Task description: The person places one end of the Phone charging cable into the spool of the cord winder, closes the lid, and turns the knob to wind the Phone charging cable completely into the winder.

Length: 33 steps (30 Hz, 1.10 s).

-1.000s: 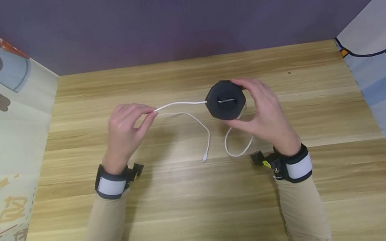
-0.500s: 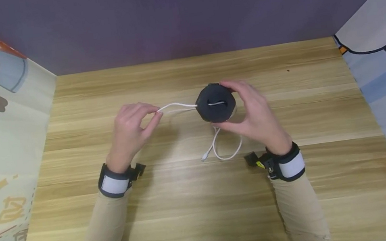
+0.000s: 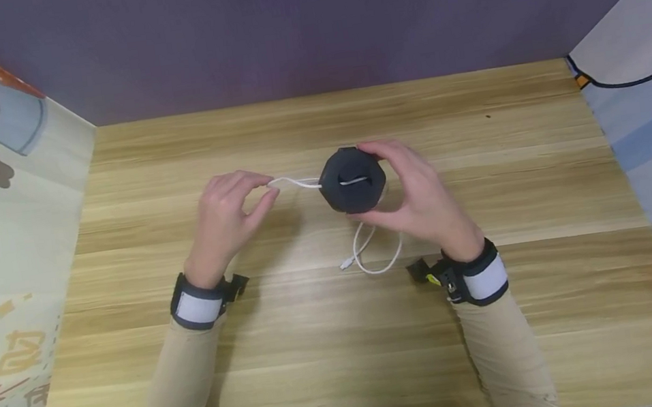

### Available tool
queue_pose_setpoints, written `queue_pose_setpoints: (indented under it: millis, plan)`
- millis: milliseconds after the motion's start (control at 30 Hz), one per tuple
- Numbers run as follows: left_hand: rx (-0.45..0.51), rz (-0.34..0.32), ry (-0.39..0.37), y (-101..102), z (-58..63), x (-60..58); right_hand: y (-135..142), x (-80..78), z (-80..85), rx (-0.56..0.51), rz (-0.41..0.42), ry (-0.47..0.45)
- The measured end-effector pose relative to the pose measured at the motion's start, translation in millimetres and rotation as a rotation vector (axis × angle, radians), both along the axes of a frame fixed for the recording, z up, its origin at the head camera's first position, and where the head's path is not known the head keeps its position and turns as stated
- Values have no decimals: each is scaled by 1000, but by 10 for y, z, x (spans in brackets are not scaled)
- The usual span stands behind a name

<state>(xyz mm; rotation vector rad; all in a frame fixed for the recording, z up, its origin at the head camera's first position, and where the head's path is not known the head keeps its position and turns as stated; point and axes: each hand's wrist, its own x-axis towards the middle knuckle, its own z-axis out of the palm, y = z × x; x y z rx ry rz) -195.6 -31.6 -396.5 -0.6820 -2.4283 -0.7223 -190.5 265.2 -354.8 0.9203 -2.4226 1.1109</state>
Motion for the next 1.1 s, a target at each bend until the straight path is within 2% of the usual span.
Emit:
queue_pose_setpoints:
  millis: [200,400,600,833,967,1100]
  plan:
    - [37,-8,5,-7,10,5,-127,98,150,-3,13,-27]
    - [34,-172,21,126,190,13,-229,142,288,6,6,-51]
    - [1,-276,-14,359,364,-37,-224,29,190,47,25,-38]
    - [8,-354,-24,485,379,-73,-181,-24,81,56,80,-34]
    - [50,-400,-27,506,365,-75,-184,-18,83,42,129,-28]
    - [166,-460,-19,537,374,-77,-193,-13,95,-36,181,-32]
